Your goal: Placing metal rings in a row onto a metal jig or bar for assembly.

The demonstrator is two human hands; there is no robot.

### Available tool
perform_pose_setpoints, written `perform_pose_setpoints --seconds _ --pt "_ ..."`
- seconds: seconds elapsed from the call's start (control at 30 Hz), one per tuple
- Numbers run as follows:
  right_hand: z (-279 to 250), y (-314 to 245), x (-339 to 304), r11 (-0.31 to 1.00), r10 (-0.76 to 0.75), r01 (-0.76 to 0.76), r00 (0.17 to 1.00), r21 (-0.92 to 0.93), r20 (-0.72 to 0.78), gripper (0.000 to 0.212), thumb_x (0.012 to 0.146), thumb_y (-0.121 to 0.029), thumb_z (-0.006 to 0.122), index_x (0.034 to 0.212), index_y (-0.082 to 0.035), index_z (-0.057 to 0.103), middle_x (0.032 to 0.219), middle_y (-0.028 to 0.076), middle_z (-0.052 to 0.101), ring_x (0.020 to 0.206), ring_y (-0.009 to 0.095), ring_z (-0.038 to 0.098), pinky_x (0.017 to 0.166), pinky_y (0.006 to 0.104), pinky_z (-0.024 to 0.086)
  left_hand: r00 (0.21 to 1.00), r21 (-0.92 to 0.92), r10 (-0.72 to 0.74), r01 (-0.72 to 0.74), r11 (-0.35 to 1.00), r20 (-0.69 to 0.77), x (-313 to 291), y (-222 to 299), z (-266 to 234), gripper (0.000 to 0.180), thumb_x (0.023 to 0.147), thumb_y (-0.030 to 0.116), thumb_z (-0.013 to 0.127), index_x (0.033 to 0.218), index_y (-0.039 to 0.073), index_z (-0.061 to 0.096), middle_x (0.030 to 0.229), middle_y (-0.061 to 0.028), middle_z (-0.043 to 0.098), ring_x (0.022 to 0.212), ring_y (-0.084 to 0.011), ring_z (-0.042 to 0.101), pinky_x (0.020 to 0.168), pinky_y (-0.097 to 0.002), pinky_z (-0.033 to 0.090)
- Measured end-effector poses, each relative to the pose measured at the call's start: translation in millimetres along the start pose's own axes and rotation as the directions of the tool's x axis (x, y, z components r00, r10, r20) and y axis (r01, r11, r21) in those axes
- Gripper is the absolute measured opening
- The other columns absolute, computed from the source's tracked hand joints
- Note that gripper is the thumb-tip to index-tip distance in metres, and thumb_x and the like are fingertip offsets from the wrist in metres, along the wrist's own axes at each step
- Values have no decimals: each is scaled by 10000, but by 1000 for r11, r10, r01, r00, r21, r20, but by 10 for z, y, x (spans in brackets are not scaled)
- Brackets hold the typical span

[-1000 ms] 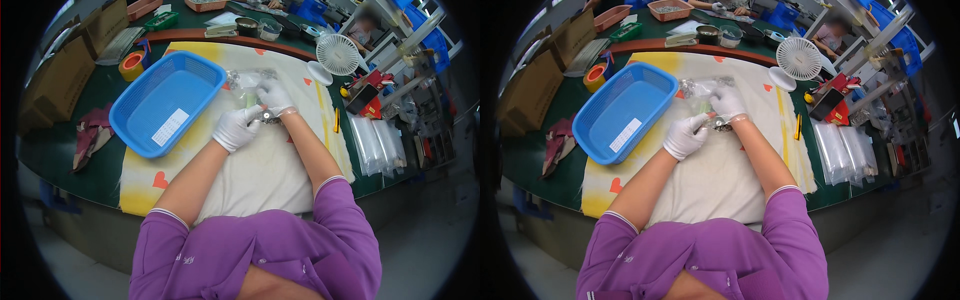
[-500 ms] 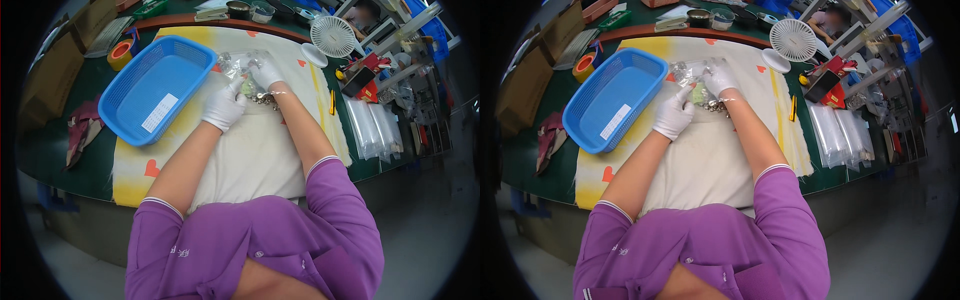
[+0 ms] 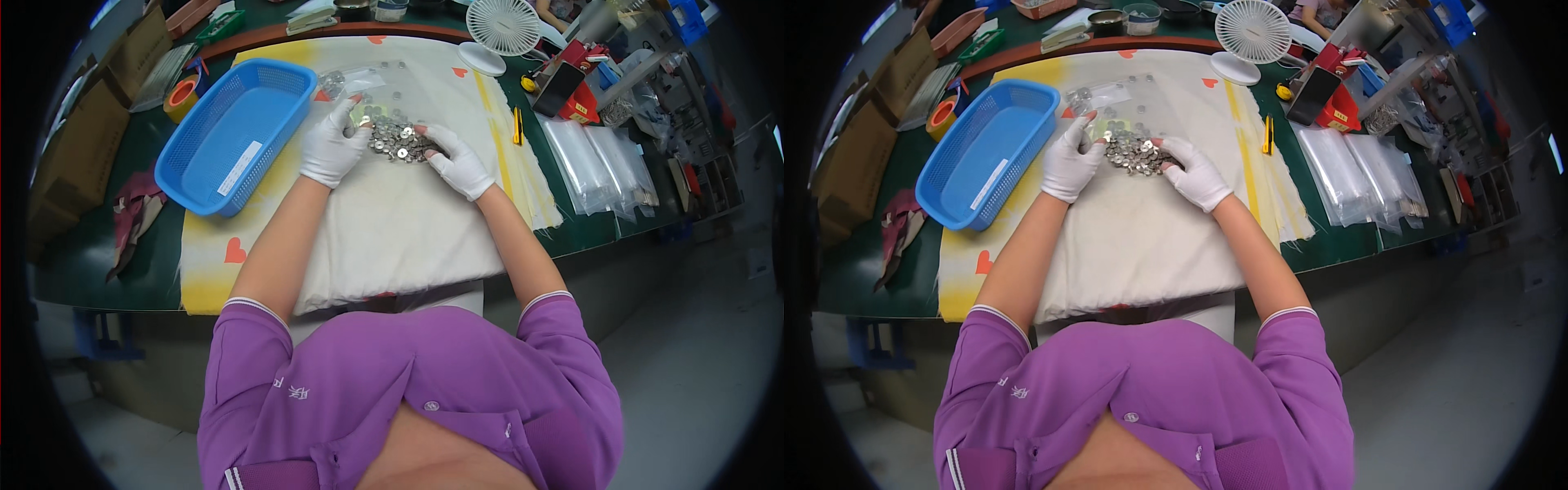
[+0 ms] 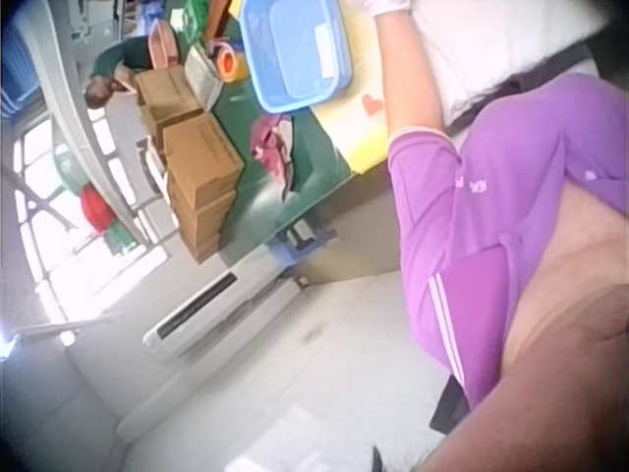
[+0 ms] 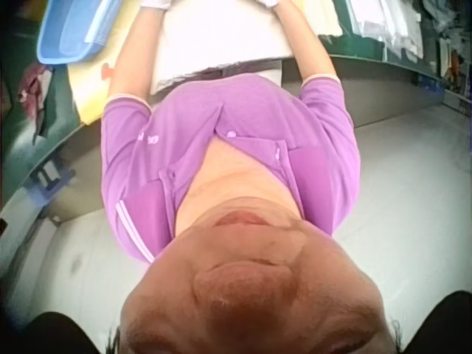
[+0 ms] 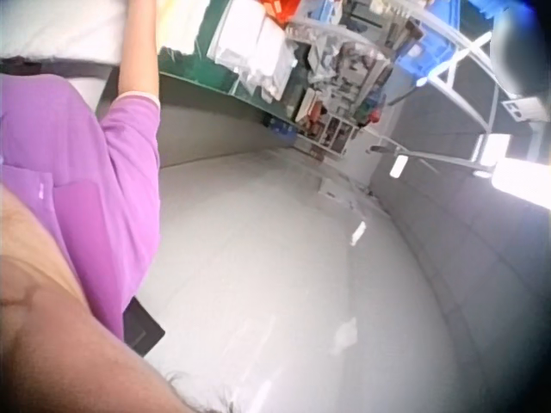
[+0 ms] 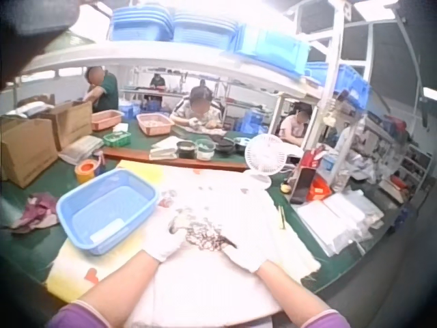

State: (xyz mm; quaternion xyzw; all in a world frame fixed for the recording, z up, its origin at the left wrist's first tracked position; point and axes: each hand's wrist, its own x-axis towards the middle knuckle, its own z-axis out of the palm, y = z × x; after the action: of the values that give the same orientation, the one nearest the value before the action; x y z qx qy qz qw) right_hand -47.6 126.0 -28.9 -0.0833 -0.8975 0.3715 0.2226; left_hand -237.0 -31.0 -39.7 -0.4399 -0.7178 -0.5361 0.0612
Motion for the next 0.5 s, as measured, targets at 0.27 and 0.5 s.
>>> perform_pose_setpoints --seconds 0.27,0.5 --pt "85 -74 -126 952 -16 2 999 -307 -43 497 753 25 561 1246 -32 586 1256 166 582 1164 316 564 992 334 457 886 128 372 -417 900 277 -316 438 120 270 797 167 683 1041 68 624 1079 -126 636 979 -284 632 826 -414 505" --pt "95 124 -162 981 -113 85 981 174 157 478 705 82 537 1143 -63 660 1221 149 617 1145 306 579 995 349 464 861 361 -16 -197 911 508 -328 575 154 542 811 251 662 1259 -27 537 1380 -212 470 1304 -386 416 1086 -446 356"
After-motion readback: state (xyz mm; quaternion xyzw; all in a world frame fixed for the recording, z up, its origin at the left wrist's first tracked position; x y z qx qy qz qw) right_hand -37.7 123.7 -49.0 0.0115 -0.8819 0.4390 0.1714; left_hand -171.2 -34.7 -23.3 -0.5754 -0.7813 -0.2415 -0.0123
